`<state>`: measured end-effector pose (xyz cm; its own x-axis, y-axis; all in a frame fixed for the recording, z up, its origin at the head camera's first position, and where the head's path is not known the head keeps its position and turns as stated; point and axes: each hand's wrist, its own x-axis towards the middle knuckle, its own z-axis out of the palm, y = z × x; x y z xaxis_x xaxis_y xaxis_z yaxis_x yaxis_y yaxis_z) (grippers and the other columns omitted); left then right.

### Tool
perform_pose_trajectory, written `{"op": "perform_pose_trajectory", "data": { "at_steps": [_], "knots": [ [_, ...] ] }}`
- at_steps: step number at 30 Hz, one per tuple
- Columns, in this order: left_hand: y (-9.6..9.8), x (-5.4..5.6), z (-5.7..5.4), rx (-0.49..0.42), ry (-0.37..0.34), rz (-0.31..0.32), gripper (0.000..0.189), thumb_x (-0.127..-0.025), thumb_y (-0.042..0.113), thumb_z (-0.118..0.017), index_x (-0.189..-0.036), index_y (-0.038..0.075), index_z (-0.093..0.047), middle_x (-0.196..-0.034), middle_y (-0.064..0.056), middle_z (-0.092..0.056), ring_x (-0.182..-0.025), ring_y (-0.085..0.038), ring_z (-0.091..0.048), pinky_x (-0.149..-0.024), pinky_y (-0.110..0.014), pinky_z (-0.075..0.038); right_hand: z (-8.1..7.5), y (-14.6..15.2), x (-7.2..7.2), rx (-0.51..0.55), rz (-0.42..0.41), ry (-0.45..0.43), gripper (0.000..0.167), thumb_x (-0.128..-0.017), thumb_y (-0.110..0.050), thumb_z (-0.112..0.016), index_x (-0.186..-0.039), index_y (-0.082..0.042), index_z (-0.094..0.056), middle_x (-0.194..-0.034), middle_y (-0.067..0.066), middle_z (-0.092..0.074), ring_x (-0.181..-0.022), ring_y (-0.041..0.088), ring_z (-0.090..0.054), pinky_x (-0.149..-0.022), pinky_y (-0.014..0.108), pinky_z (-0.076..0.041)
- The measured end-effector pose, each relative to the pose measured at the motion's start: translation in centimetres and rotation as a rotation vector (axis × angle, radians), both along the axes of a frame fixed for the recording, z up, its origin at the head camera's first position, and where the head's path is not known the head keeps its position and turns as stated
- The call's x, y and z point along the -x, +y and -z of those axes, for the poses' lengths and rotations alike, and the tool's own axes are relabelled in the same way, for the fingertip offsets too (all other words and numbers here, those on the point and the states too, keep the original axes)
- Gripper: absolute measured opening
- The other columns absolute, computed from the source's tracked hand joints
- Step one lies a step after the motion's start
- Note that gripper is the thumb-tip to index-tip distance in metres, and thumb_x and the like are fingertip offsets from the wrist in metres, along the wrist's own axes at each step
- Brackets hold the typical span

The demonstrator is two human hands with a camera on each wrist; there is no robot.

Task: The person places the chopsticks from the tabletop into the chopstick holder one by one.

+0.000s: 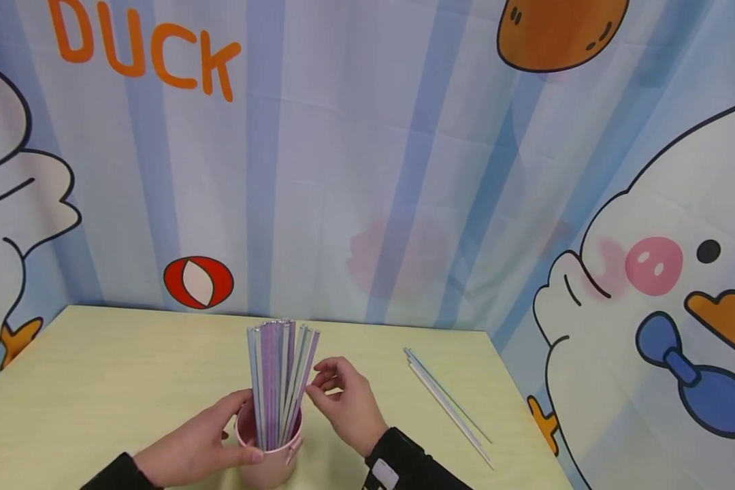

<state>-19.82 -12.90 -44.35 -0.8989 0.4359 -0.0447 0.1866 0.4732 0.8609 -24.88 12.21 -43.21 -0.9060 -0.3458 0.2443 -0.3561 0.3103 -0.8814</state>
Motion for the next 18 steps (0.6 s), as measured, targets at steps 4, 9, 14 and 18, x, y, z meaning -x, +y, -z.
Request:
{"op": "perform_pose_trajectory", "data": {
  "at_steps": [4, 9, 14, 18],
  "knots": [
    [0.0, 0.0, 0.0, 0.023, 0.002, -0.014, 0.093, -0.076, 0.05, -0.079, -0.148, 0.013, -0.033, -0.145, -0.012, -0.041, -0.12, -0.027, -0.047, -0.102, -0.057, -0.038, 0.5, 1.7, 0.9, -0.081, 0.037, 0.044, 0.027, -0.091, -0.019, -0.07, -0.115, -0.01, -0.058, -0.093, 0.001, -0.061, -0.086, 0.017, -0.062, -0.073, 0.028, -0.055],
    [-0.1, 0.0, 0.0, 0.033, 0.012, -0.011, 0.093, -0.075, 0.051, -0.078, -0.147, 0.013, -0.033, -0.144, -0.011, -0.041, -0.119, -0.026, -0.046, -0.103, -0.056, -0.037, 2.1, 4.9, 3.3, -0.229, 0.149, 0.109, 0.023, -0.092, -0.017, -0.069, -0.112, -0.01, -0.062, -0.09, -0.003, -0.061, -0.084, 0.014, -0.06, -0.075, 0.029, -0.054],
    [-0.1, 0.1, 0.0, 0.031, -0.012, -0.013, 0.092, -0.076, 0.05, -0.078, -0.147, 0.014, -0.033, -0.143, -0.01, -0.041, -0.116, -0.026, -0.046, -0.101, -0.057, -0.039, 3.8, 9.1, 5.3, -0.407, 0.268, 0.158, 0.019, -0.092, -0.009, -0.067, -0.11, -0.005, -0.067, -0.09, -0.002, -0.061, -0.083, 0.015, -0.059, -0.076, 0.033, -0.052],
    [0.0, 0.2, 0.1, 0.028, -0.027, -0.017, 0.092, -0.075, 0.051, -0.078, -0.147, 0.015, -0.033, -0.144, -0.01, -0.04, -0.117, -0.026, -0.046, -0.102, -0.056, -0.038, 4.6, 12.1, 6.0, -0.545, 0.329, 0.187, 0.019, -0.091, -0.008, -0.066, -0.109, -0.002, -0.069, -0.094, 0.002, -0.061, -0.085, 0.019, -0.059, -0.077, 0.037, -0.051]
  ]
}}
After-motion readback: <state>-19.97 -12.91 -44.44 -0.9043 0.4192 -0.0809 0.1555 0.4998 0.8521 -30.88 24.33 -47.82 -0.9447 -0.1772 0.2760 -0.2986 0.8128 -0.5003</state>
